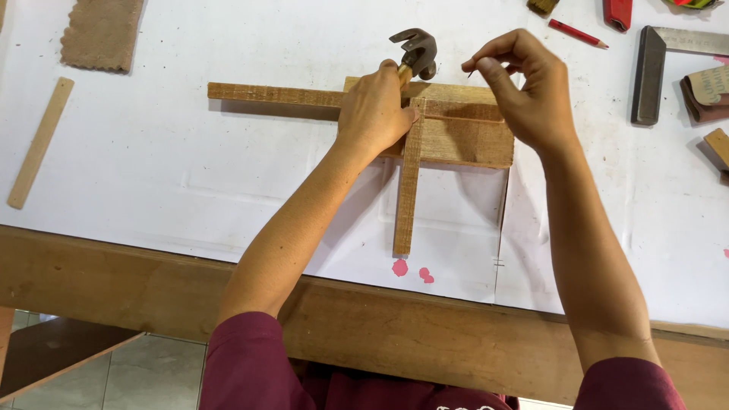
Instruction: The recorder measures, marks, and uses a hammer to nail small wooden slats together on a workbench.
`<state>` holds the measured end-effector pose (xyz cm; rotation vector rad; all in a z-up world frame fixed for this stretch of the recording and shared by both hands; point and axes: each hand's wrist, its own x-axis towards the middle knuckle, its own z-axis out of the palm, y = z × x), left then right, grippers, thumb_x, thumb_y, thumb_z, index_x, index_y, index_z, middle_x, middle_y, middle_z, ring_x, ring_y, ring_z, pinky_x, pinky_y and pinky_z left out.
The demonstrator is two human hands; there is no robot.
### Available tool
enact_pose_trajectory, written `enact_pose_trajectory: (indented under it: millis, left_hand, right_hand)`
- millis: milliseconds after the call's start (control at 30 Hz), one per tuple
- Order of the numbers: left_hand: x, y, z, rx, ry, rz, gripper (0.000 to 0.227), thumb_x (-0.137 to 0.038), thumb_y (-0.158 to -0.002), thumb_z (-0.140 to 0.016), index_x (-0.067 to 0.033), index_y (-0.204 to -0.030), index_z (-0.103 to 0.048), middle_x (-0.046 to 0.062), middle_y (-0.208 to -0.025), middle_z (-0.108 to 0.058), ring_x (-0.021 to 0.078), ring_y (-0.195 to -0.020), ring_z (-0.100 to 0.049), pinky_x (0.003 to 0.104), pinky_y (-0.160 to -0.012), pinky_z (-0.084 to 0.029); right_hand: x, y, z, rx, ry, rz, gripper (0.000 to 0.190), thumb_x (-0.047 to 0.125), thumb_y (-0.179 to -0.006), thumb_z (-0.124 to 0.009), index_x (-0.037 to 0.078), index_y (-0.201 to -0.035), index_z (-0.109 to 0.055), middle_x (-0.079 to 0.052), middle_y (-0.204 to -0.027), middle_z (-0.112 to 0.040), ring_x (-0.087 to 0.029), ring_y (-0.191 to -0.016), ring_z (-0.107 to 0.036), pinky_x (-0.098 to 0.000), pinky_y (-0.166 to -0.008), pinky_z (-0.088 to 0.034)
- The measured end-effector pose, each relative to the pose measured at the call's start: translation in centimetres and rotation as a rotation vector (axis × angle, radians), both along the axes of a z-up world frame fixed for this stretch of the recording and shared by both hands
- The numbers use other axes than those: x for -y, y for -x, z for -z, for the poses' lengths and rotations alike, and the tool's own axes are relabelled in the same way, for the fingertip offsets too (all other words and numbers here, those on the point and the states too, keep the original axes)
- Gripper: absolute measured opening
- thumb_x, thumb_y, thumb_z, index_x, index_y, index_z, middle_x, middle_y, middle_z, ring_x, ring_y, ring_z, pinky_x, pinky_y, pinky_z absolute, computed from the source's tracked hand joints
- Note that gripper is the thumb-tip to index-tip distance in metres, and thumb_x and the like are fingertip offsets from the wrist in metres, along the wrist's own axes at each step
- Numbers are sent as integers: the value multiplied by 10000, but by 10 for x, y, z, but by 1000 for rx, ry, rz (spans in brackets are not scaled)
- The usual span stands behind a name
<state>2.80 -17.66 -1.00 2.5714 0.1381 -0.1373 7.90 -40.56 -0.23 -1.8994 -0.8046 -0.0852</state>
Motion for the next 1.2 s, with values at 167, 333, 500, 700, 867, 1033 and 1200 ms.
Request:
enact_pose_trajectory:
  millis: [167, 333, 500, 700, 867, 1033, 1200]
  left_hand:
    - [4, -4, 1, -27, -33, 38, 339, -239, -813, -850, -31, -1009, -668, 91, -836, -717, 193, -730, -717, 376, -620, -588]
    - [2, -3, 0, -51, -56, 51, 346, -244, -836, -839, -14, -1025, -663, 111, -845, -717, 205, -755, -726, 380, -623, -600]
    - [2, 0, 0, 31, -21, 54, 283, -192, -841, -822, -4, -997, -677, 119, -826, -724, 231, -740, -732, 389, -620, -590]
    - [1, 0, 4, 5, -7, 52, 329, -186, -826, -820, 8, -1041, -664, 132, -847, -721, 226, -744, -735, 381, -618, -604]
    - [0, -1, 7, 13, 2, 54, 321, -181, -839, -813, 9, -1052, -666, 130, -855, -724, 228, -752, -742, 383, -641, -610]
    - [0, 0, 6, 29, -15, 52, 312, -178, -831, -814, 1, -1045, -673, 128, -855, -730, 234, -773, -741, 392, -661, -607]
    - [-1, -1, 12, 78, -24, 64, 316, -164, -811, -822, 9, -1029, -672, 130, -852, -735, 246, -790, -742, 400, -669, -607]
  right_hand:
    - [-7, 7, -8, -55, 32, -4, 29, 39, -1116, -665, 15, -1132, -660, -95, -1074, -744, -163, -1058, -741, -319, -944, -608]
    - [-30, 19, 7, -300, -3, -1, 70, 47, -1054, -638, 23, -1117, -657, -74, -1040, -746, -148, -1007, -755, -306, -905, -614]
    - [-44, 25, 20, -295, -52, 77, 75, 57, -1063, -630, 6, -1117, -643, -89, -1050, -760, -164, -1019, -765, -321, -905, -616]
    - [-44, 27, 31, -294, -62, 98, 65, 78, -1079, -630, 27, -1118, -639, -69, -1040, -762, -140, -987, -767, -281, -885, -667]
    - [-45, 33, 31, -162, 35, 160, 71, 87, -1056, -693, 46, -1113, -684, -56, -1011, -785, -137, -939, -759, -284, -821, -613]
    - [-47, 34, 30, -166, 24, 142, 77, 83, -1039, -708, 53, -1109, -709, -41, -1003, -786, -125, -925, -758, -272, -808, -607]
    - [-50, 36, 30, -100, 51, 140, 82, 65, -1023, -717, 51, -1103, -720, -45, -1028, -787, -132, -908, -763, -274, -787, -603]
